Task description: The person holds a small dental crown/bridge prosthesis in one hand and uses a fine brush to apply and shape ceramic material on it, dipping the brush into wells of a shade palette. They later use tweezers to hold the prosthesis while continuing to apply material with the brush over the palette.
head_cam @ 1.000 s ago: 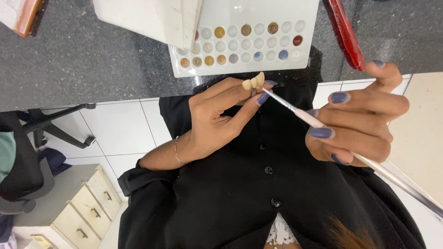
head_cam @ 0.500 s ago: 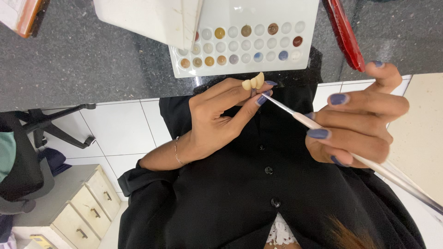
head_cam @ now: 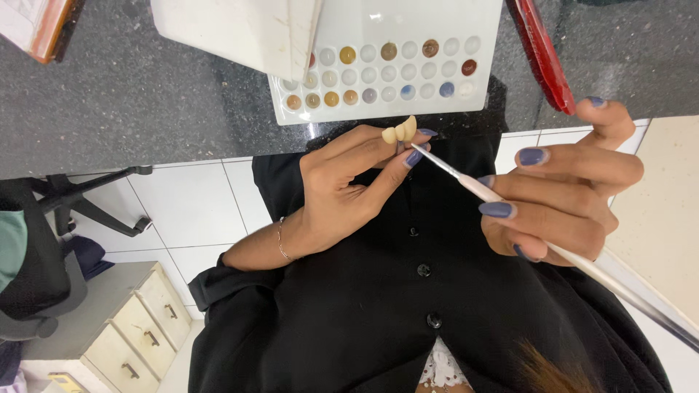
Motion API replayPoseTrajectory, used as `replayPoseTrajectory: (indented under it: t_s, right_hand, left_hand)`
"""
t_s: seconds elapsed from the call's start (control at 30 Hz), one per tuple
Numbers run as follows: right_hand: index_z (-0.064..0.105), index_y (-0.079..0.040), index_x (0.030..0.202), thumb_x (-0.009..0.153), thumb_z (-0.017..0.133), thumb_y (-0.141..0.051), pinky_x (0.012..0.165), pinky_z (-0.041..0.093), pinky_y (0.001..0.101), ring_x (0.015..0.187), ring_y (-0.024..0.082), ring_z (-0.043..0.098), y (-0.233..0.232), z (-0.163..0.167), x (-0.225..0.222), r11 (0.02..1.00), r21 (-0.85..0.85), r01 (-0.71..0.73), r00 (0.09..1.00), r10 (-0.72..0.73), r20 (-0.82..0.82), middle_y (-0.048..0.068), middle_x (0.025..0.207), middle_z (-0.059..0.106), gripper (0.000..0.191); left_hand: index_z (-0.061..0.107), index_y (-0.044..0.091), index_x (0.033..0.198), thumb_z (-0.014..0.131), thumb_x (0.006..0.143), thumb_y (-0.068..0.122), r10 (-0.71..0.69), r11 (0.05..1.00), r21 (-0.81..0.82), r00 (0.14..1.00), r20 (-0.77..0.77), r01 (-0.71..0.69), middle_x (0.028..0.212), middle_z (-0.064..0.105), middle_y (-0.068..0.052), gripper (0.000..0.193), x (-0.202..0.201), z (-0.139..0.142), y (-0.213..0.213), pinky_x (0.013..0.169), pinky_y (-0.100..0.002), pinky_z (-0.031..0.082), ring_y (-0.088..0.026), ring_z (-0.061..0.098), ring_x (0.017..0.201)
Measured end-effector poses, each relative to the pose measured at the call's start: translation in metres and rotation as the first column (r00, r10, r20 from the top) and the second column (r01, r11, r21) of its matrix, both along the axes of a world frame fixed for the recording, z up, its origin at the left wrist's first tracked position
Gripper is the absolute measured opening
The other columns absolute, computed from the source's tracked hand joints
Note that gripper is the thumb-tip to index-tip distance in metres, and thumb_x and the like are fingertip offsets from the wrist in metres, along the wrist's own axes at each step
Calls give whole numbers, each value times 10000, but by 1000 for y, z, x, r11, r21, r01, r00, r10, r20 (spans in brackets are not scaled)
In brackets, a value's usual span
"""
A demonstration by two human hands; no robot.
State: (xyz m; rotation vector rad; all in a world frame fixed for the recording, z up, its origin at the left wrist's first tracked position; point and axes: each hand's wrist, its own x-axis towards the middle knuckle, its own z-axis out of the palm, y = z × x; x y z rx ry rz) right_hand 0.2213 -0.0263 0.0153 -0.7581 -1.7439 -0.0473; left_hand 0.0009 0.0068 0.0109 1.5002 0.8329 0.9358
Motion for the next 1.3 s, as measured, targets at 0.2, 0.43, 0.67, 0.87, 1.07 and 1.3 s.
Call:
replayPoseTrajectory:
  t_s: [0.2, 0.43, 0.67, 0.87, 1.07, 1.3]
  right_hand:
    - [583, -161, 842, 1097, 481, -410, 1022, 422, 530, 804, 169, 537, -1, -3, 1, 995, 91, 47, 999, -46, -14, -24, 578, 597, 370]
    - [572, -177, 861, 1098, 451, -392, 1041, 399, 504, 810, 157, 506, 1, 4, 1, 999, 13, 34, 999, -33, -20, -25, 586, 592, 342]
    - [582, -104, 990, 1070, 480, -295, 1061, 430, 528, 915, 191, 556, -22, -4, 3, 970, 171, 174, 869, -69, -490, 32, 873, 531, 231]
    - [503, -85, 1066, 1034, 583, -249, 1126, 401, 526, 1115, 230, 509, -24, -7, -2, 923, 26, 384, 854, -344, -391, 91, 935, 511, 186]
    - [445, -120, 1025, 1026, 569, -253, 1093, 437, 478, 1069, 191, 516, -9, 14, -15, 944, -56, 325, 907, -328, -264, 55, 849, 478, 182]
    - [433, -108, 1058, 1044, 489, -324, 1049, 478, 468, 1027, 180, 523, -8, 15, -33, 889, -127, 440, 811, -454, -368, 81, 816, 504, 223]
  left_hand:
    - [749, 0, 1169, 776, 958, -20, -2, 1000, -6, 999, -43, 1, 1025, 758, -105, 214, 0, 1, 0, 718, -199, 603, -123, 734, 865]
    - [730, 29, 1207, 754, 996, 7, 6, 1000, -17, 1000, -9, -6, 1080, 754, -97, 213, 0, 2, 0, 771, -197, 612, -96, 741, 880]
    - [729, -12, 1190, 664, 1054, 48, -92, 934, -316, 969, 229, 164, 1077, 759, -92, 162, -5, 0, 0, 779, -204, 633, -109, 758, 917]
    - [733, -44, 1130, 651, 1044, 55, -89, 900, -394, 964, 250, 186, 1061, 765, -113, 155, -6, 1, 4, 725, -188, 598, -122, 749, 899]
    - [749, -48, 1101, 738, 986, 14, -8, 1000, 12, 995, 98, 7, 1049, 758, -127, 131, -12, 13, 9, 752, -219, 601, -148, 734, 871]
    - [740, -5, 1116, 659, 1067, 80, -80, 988, -111, 975, 207, 105, 982, 759, -80, 127, -20, 12, 22, 715, -200, 606, -109, 763, 796]
